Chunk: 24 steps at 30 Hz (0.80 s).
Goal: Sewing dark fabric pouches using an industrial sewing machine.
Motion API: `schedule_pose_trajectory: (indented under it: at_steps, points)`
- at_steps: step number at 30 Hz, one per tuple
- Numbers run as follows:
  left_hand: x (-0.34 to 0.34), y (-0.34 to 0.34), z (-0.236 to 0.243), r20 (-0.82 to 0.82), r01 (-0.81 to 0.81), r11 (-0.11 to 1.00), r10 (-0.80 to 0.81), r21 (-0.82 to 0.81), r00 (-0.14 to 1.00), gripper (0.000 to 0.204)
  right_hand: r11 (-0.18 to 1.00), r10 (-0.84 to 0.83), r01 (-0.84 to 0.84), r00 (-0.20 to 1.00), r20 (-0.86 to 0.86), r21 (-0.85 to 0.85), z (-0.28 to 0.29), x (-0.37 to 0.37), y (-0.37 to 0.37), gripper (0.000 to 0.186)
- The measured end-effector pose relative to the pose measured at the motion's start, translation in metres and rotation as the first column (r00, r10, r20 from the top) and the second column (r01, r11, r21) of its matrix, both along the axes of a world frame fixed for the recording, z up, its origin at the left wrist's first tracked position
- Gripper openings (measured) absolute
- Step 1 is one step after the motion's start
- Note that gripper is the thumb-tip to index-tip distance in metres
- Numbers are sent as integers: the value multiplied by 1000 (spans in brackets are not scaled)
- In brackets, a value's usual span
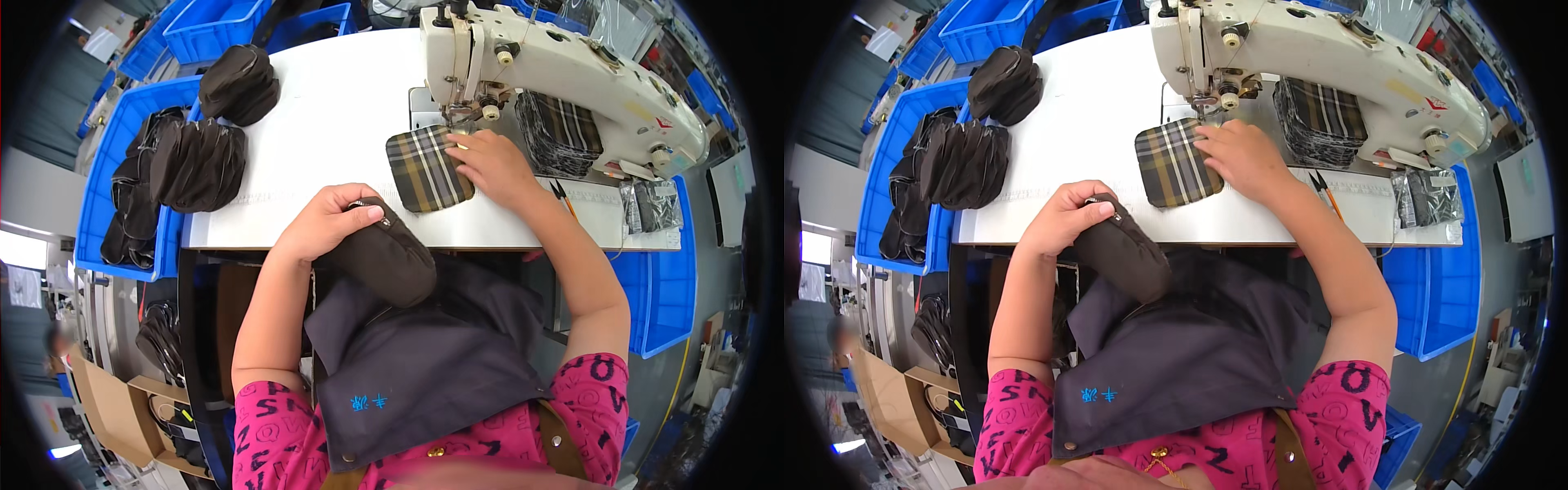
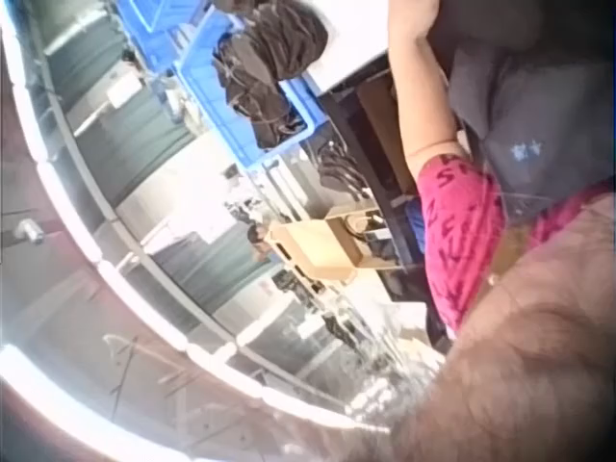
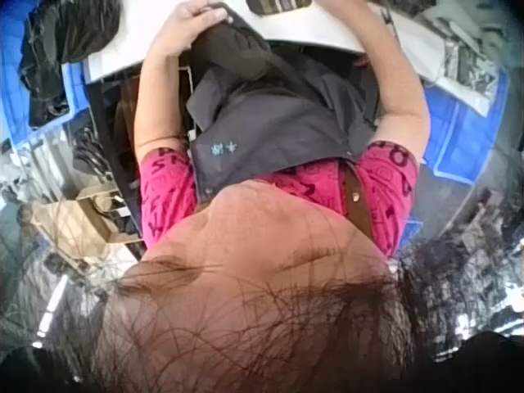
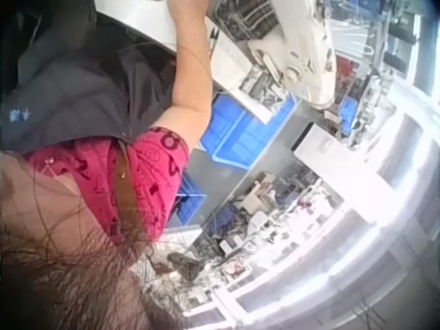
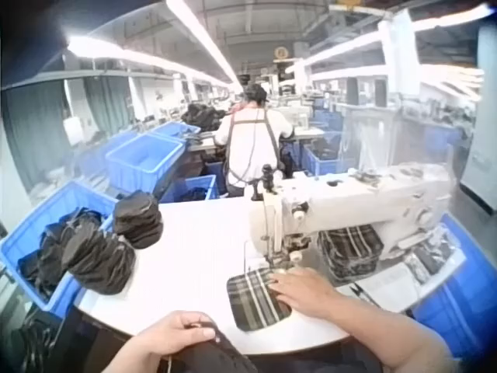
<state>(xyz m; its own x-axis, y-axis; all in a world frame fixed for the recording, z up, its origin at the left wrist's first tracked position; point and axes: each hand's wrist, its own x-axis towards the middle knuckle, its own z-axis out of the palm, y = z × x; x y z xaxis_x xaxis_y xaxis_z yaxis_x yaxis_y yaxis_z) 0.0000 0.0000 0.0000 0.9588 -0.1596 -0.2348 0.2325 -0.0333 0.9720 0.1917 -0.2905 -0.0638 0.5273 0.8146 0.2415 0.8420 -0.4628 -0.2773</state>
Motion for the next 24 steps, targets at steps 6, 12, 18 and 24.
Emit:
schedule_pose_trajectory:
  at_steps: [6,12,18,24]
  points:
    - [49,22,26,1,180,983,-180,40,984,16,979,172,-199,920,353,40,1,-7,8,40]
    - [139,-11,20,57,247,876,-295,415,954,23,979,176,-197,938,299,43,3,-8,8,46]
    - [191,-29,-31,117,218,775,-351,594,929,25,980,184,-199,930,317,17,-2,0,-1,43]
    - [186,-24,-27,38,222,797,-293,562,955,21,998,-30,41,983,184,-53,19,-44,-68,40]
